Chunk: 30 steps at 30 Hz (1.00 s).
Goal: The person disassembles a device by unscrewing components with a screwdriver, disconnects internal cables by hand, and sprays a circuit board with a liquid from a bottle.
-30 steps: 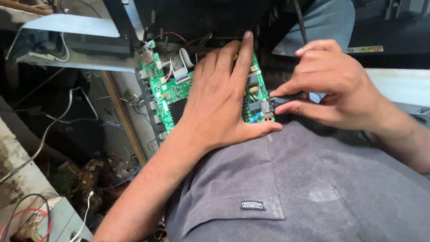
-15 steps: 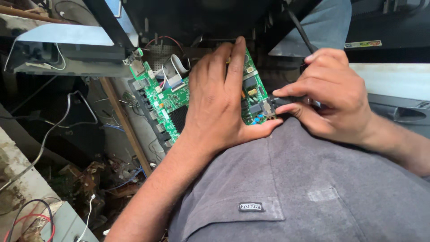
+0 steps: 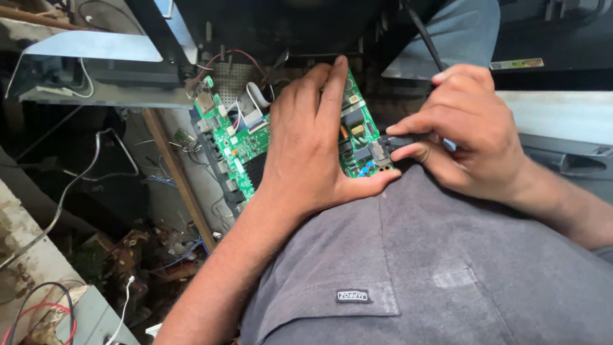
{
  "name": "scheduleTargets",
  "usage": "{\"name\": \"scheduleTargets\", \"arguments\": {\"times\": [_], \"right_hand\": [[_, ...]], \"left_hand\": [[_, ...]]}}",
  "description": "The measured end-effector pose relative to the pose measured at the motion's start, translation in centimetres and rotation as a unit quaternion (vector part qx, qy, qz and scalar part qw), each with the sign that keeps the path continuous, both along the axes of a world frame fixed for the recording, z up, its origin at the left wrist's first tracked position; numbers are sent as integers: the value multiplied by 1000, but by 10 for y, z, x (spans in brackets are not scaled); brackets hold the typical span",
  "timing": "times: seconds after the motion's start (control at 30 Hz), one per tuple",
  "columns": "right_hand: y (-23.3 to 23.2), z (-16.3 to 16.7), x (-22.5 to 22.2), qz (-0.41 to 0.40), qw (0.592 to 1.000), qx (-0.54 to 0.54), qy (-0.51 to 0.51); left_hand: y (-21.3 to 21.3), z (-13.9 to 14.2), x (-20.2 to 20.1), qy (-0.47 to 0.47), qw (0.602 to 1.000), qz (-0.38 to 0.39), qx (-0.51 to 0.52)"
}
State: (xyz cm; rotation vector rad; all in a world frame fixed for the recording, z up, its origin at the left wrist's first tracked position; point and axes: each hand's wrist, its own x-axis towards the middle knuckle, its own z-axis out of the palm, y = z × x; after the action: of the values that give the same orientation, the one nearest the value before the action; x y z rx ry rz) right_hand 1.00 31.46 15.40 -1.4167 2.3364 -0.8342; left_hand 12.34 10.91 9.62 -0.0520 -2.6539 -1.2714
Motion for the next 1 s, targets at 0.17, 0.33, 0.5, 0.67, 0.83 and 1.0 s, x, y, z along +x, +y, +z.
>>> {"name": "scheduleTargets", "arguments": {"times": [0.17, 0.33, 0.5, 0.67, 0.83, 1.0], "right_hand": [[9, -9, -11, 53, 998, 14, -12], [21, -23, -12, 43, 998, 38, -11], [22, -23, -8, 40, 996, 83, -7], [24, -21, -10, 46, 995, 89, -12], [26, -20, -8, 48, 994, 94, -11], [20, -13, -3, 9, 995, 89, -39]], "left_hand": [[-10, 3, -2, 19, 999, -36, 16], [-46, 10, 13, 30, 996, -47, 68], [-109, 9, 54, -10, 993, 117, -17], [-137, -12, 83, -98, 978, 174, -64], [-121, -16, 86, -75, 976, 174, -106], [-105, -4, 70, -100, 959, 203, -170]]}}
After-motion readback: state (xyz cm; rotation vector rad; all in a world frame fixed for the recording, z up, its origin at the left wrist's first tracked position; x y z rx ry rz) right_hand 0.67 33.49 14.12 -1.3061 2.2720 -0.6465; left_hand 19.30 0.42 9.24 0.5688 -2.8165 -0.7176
